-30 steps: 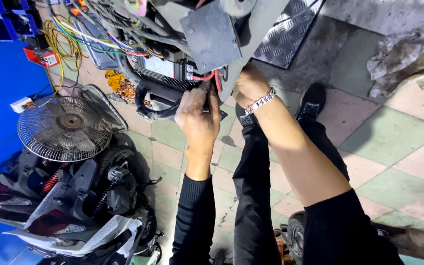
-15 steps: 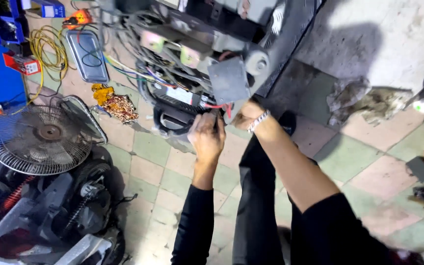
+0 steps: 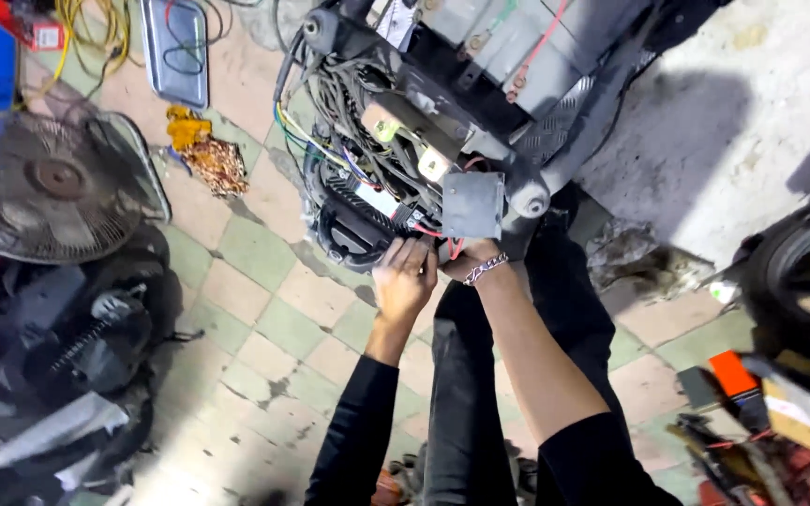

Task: Inspecting and repairing the internal electrical wiring and components of an electric motorcycle.

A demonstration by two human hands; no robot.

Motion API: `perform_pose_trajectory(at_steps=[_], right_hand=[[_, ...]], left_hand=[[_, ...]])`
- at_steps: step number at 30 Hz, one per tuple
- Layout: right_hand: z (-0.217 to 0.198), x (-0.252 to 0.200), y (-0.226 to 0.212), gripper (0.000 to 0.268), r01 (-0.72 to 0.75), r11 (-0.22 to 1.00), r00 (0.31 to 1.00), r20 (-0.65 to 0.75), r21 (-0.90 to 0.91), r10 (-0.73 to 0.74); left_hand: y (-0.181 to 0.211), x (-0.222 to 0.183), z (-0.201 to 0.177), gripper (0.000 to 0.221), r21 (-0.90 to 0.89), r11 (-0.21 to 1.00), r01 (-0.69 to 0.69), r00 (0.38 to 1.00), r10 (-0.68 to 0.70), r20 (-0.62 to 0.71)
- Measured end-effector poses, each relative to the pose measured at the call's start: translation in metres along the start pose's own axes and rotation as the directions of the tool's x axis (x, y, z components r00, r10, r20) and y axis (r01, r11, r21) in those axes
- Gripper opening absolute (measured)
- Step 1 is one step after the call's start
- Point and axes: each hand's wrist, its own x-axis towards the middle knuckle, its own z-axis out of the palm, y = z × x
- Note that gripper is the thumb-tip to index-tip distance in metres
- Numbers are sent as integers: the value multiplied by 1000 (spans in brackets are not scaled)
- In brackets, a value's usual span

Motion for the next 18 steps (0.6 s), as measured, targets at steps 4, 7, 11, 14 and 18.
perform_pose_trajectory(at_steps=[4,7,11,14,18], right_hand=[[-3,-11,2,15,98,987,985,-154,128,-78],[18,-21,5,20,160,984,950,-283,83,-130],[43,-34,4,17,138,990,931,-339,-14,-134],[49,-40,2,19,190,968,955,-199,-162,-221],[50,-46,1,13,188,971,952,-217,-144,-217]], left_hand=[[-1,-2,3,9,28,998,50,998,-50,33],[1,0,1,11,22,999,49,997,-50,57],[4,1,-1,13,15,998,65,996,-66,58],[3,1,-4,15,-3,998,67,997,-67,47],[3,0,-2,13,12,995,95,994,-96,61]])
